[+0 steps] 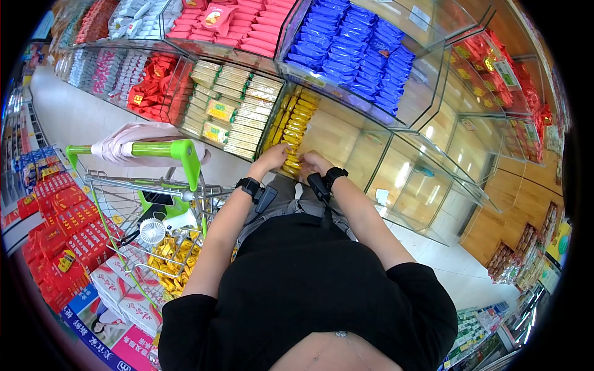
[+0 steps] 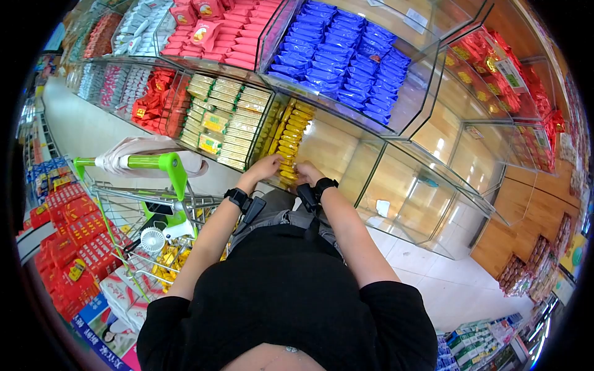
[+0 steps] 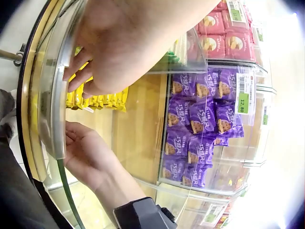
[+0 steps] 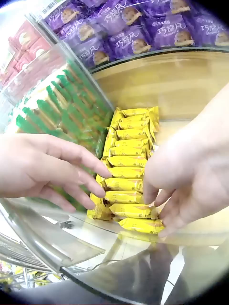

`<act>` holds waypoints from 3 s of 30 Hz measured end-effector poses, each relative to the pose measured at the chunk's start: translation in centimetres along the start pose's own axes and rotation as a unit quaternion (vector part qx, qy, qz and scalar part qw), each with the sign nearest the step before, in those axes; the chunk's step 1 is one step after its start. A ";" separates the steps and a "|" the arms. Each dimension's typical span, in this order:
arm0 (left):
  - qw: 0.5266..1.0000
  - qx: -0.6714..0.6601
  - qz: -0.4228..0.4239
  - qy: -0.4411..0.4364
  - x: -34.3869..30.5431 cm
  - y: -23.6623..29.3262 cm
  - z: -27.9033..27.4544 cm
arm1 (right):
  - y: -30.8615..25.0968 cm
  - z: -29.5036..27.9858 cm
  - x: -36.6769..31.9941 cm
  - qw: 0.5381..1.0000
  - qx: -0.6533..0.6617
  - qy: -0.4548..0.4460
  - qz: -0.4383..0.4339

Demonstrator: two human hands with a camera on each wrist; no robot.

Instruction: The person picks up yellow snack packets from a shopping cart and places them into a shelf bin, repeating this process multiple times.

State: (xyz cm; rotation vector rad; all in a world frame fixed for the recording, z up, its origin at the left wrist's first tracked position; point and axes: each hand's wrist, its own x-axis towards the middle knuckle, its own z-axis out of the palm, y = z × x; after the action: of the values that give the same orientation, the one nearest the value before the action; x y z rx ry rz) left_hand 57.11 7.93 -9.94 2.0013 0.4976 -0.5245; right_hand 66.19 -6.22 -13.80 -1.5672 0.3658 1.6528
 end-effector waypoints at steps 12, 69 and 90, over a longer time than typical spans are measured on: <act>0.999 -0.014 0.001 0.032 -0.5 1.0 -0.6 | 1.5 0.9 5.5 0.996 0.059 -0.062 -0.005; 0.999 0.051 0.014 0.009 -4.3 6.5 -2.6 | 2.5 0.6 6.8 0.970 0.161 -0.170 0.067; 0.950 -0.250 0.071 0.173 -9.5 11.6 -6.7 | -3.2 0.5 -0.7 0.988 0.118 -0.062 -0.074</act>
State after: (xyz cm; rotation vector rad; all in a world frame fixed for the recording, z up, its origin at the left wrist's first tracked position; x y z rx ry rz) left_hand 56.68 7.51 6.45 1.6194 0.6221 0.0523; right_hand 68.06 -4.07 -12.02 -1.2787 0.3557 1.5235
